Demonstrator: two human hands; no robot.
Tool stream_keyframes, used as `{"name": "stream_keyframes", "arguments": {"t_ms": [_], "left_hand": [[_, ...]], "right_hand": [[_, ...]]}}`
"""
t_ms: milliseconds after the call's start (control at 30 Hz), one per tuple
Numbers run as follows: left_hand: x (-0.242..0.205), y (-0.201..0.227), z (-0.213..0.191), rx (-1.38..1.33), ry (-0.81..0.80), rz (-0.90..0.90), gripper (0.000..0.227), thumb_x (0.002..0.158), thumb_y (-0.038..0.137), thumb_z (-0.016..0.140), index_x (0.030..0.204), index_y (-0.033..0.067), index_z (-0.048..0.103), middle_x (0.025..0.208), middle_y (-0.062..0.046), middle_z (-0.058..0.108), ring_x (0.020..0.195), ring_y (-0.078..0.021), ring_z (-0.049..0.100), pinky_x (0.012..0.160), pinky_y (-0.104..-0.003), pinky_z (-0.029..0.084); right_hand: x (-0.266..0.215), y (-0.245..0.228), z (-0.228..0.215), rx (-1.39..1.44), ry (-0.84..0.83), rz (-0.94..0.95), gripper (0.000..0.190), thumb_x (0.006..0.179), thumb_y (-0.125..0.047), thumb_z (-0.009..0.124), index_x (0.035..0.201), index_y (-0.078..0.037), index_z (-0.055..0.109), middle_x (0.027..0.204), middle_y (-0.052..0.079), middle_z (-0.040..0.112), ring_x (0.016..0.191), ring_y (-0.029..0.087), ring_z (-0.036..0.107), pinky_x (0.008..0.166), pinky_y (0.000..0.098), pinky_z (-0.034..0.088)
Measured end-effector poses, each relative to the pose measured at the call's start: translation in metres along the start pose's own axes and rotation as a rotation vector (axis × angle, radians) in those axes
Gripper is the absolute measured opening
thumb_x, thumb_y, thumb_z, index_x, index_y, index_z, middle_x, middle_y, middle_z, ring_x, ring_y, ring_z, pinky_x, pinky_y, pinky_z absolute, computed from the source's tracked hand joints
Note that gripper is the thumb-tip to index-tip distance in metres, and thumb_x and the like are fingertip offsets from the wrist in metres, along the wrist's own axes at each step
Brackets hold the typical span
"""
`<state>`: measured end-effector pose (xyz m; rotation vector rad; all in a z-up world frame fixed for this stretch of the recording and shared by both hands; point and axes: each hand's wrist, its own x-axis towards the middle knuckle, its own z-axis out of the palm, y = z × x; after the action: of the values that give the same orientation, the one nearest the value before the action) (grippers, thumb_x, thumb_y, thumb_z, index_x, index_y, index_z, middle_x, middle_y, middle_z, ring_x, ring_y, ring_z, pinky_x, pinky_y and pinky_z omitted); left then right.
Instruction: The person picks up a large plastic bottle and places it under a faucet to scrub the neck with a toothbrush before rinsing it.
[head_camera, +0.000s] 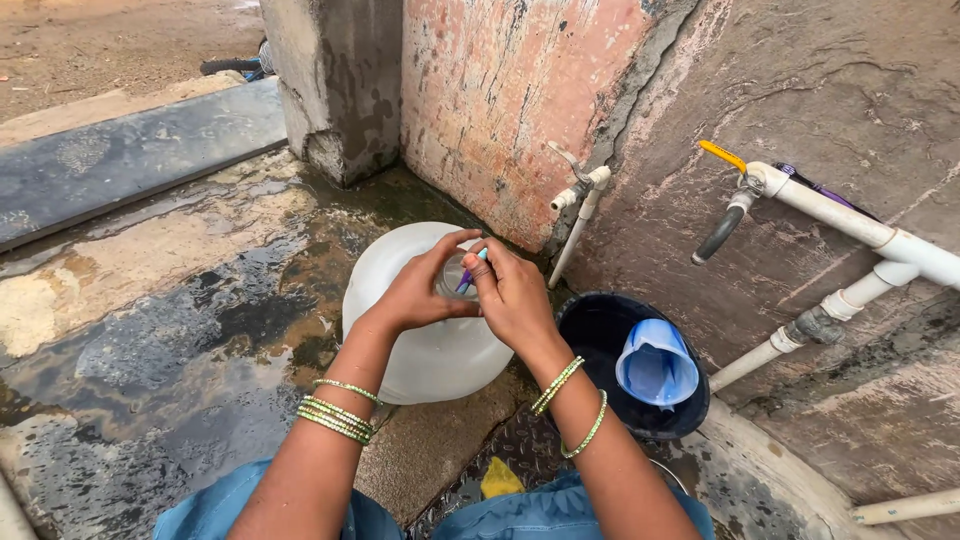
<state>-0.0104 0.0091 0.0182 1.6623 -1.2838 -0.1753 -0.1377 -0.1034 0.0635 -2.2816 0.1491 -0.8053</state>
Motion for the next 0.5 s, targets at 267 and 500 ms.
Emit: {"name": "stream_keyframes", "arguments": {"t_ms": [267,500], "left_hand": [[0.0,0.01,0.007,-0.136,0.007,-0.197,0.045,0.064,0.027,0.09,0.101,0.0075,0.074,0.099,-0.01,0.077,0.096,-0.0213,0.073,0.089,-0.038,0.056],[-0.001,-0.01,0.025,-0.149,-0.006,-0.091,0.049,0.063,0.027,0.09,0.106,0.0081,0.073,0.096,-0.007,0.077,0.091,-0.0186,0.072,0.089,-0.035,0.055]], "right_hand": [[0.009,-0.036,-0.028,0.129,0.073,0.057,0.031,0.105,-0.032,0.054,0.098,-0.004,0.065,0.076,0.01,0.074,0.071,0.02,0.077,0.06,0.0333,0.057],[0.003,-0.029,-0.015,-0.123,0.113,0.09,0.033,0.105,-0.033,0.053,0.093,-0.005,0.067,0.075,0.011,0.075,0.066,0.019,0.075,0.058,0.0347,0.055]]}}
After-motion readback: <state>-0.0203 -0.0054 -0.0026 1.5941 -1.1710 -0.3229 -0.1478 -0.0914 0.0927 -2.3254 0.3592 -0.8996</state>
